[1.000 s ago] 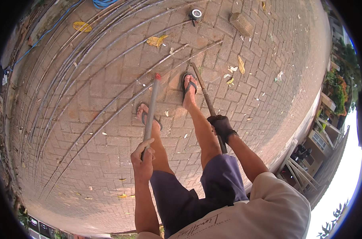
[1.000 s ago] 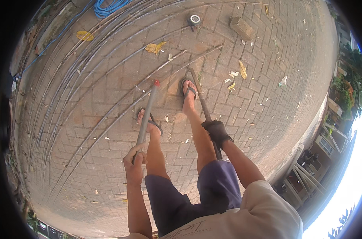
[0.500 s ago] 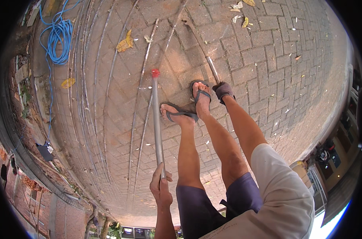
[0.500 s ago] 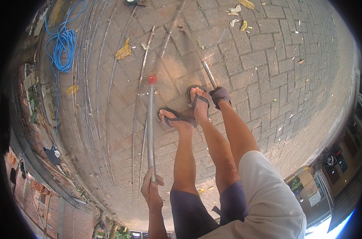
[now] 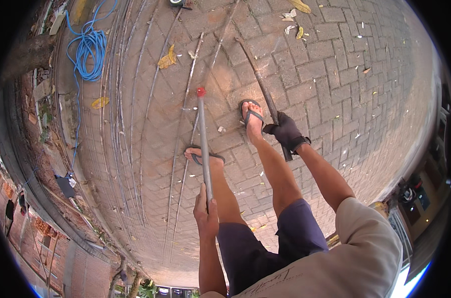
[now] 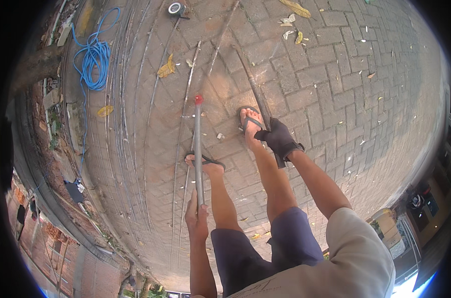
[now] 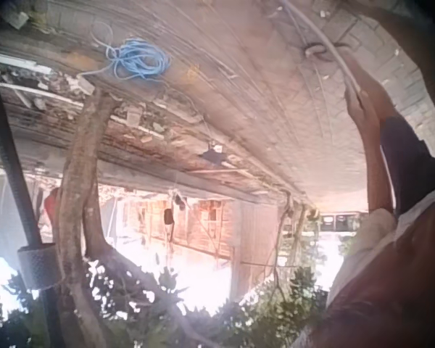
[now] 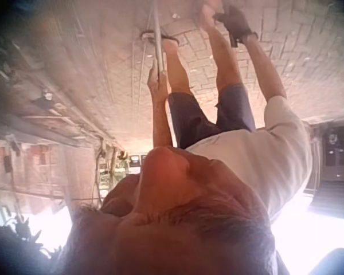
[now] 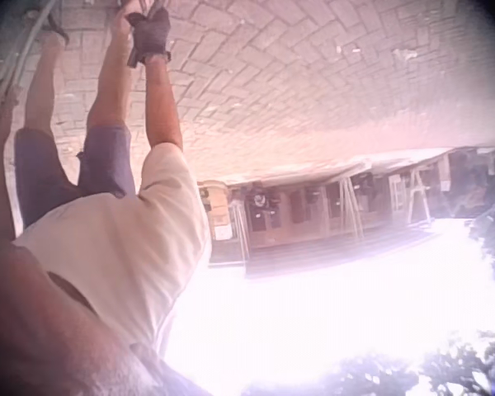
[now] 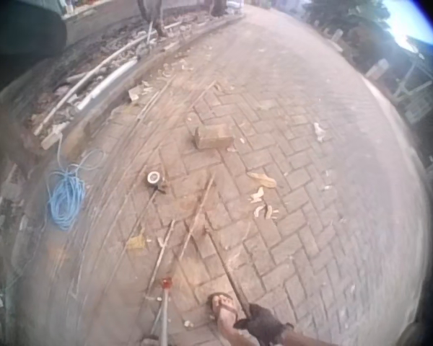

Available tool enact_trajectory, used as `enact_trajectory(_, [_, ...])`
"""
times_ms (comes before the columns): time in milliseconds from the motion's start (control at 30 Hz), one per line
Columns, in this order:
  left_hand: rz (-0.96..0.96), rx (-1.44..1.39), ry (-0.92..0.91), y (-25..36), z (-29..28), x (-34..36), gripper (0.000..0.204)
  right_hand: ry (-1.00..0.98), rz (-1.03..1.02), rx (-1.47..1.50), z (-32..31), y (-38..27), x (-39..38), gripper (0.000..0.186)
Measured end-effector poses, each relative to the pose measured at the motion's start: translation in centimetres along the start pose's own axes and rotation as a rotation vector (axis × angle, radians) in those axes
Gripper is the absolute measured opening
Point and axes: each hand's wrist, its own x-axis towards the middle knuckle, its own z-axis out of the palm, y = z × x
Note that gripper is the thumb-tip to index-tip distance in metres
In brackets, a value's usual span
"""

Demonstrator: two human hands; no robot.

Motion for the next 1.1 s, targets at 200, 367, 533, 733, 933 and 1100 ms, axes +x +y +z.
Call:
enact_trajectory(200, [-0.307,-0.085,-0.013,1.8,-3.0,1.9,0.053,-0.02,0.08,-0.007,1.9,-4.9,-7.4,0.047])
enact_trajectory(367, [0.075,0.184,0.205,0.5,-3.7,3.0,0.05,-0.039,0.069,0.04,6.0,-4.5,-11.7,0.044])
enact_trajectory(533, [0.398,0.151,0.218,-0.9,-3.3,3.2,0.038,-0.053,0.127,0.091,9.7,-4.9,-13.2,0.039])
enact_trajectory(733, [0.415,-0.143,-0.012,-2.0,-3.8,3.0,0.008,-0.081,0.205,0.1,11.1,-6.5,-12.7,0.034])
enact_trajectory(933, [0.422,-0.298,-0.051,-2.7,-4.2,3.6,0.004,-0.15,0.255,0.273,9.7,-9.8,-10.3,0.029])
enact_trajectory(1100, [0.347,-0.379,-0.031,-3.0,-3.0,3.1,0.013,-0.164,0.233,0.282,10.7,-13.8,-9.1,0.029])
